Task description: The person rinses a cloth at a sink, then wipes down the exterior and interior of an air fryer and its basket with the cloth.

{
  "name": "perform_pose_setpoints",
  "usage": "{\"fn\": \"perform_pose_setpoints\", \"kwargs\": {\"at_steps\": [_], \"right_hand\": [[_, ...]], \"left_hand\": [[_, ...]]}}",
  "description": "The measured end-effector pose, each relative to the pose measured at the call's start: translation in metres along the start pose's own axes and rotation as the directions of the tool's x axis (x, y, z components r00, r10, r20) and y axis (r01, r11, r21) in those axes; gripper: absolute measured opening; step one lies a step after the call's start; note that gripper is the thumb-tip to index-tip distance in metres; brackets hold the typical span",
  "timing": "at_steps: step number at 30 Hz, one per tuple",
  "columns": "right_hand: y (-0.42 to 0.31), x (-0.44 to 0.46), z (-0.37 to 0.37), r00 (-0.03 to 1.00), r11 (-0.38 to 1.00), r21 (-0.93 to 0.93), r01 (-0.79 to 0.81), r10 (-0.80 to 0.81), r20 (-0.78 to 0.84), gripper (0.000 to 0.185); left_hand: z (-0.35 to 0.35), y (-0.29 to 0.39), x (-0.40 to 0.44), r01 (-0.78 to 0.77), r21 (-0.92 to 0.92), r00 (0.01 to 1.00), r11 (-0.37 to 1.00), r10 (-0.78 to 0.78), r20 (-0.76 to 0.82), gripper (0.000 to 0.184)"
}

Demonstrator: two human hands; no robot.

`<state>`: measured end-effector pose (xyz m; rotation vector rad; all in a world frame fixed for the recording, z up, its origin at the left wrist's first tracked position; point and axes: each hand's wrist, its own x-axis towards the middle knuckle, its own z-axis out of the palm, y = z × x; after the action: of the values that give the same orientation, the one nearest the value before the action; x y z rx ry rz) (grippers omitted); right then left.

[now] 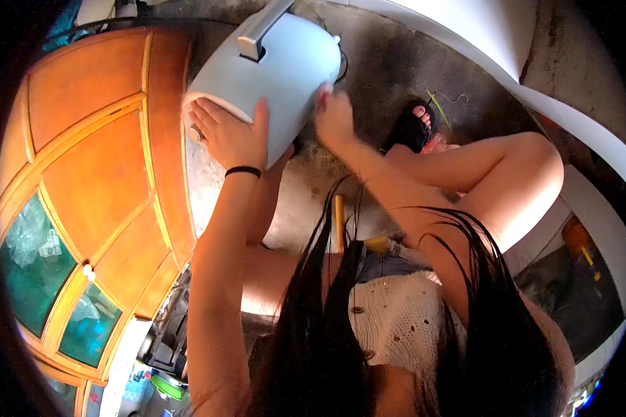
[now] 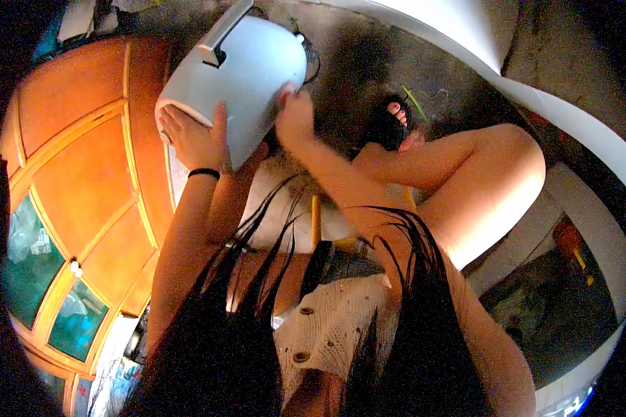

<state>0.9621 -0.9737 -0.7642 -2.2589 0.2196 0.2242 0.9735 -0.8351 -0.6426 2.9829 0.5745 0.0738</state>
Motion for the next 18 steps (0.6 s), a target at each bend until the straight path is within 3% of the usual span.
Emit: {"fn": "perform_pose_setpoints", "kwargs": {"at_steps": [1,3,6,7,9,12,13,15,17,18], "right_hand": [[0.007,0.019,-0.001,0.999,0.997,0.055,-0.048,0.049,-0.013,0.018],[0.02,0.05,-0.005,0.998,1.0,-0.02,-0.008,0.007,-0.069,0.011],[0.007,0.04,-0.006,0.996,0.996,0.049,-0.081,0.082,-0.02,0.015],[0.003,0.02,-0.011,0.985,0.985,-0.068,0.158,-0.163,-0.065,0.02],[-0.005,0.014,-0.018,0.98,0.981,0.027,0.19,-0.188,-0.057,0.02],[0.014,0.045,-0.012,0.994,0.988,-0.109,0.108,-0.109,0.003,0.012],[0.016,0.057,-0.018,0.986,0.985,-0.069,0.159,-0.163,-0.047,0.026],[0.016,0.058,-0.014,0.998,0.997,-0.051,0.056,-0.056,-0.008,0.028],[0.0,0.023,-0.019,0.999,0.986,0.162,0.032,-0.036,0.024,0.024],[-0.003,0.008,-0.023,0.969,0.969,0.044,0.245,-0.247,0.034,0.021]], "left_hand": [[0.0,0.0,-0.003,0.009,0.014,1.0,1.0,-0.009,0.011,0.106],[0.0,0.002,-0.001,0.028,0.028,1.0,0.999,-0.029,0.007,0.106],[0.002,0.001,0.001,0.039,0.008,0.999,0.999,-0.039,-0.001,0.107],[0.003,0.001,0.003,0.047,-0.002,0.999,0.999,-0.047,-0.002,0.107],[0.002,-0.002,0.001,0.052,-0.006,0.999,0.999,-0.052,0.009,0.107],[0.002,0.0,0.005,0.03,0.118,1.0,0.993,-0.03,0.005,0.109],[0.002,0.0,0.002,0.044,0.111,0.999,0.993,-0.045,0.008,0.109],[0.003,0.002,0.004,0.061,0.096,0.998,0.994,-0.061,0.002,0.109],[0.001,0.003,0.002,0.057,0.096,0.998,0.994,-0.057,-0.007,0.11],[0.0,0.003,0.001,0.054,0.1,0.999,0.993,-0.053,-0.009,0.11]]}}
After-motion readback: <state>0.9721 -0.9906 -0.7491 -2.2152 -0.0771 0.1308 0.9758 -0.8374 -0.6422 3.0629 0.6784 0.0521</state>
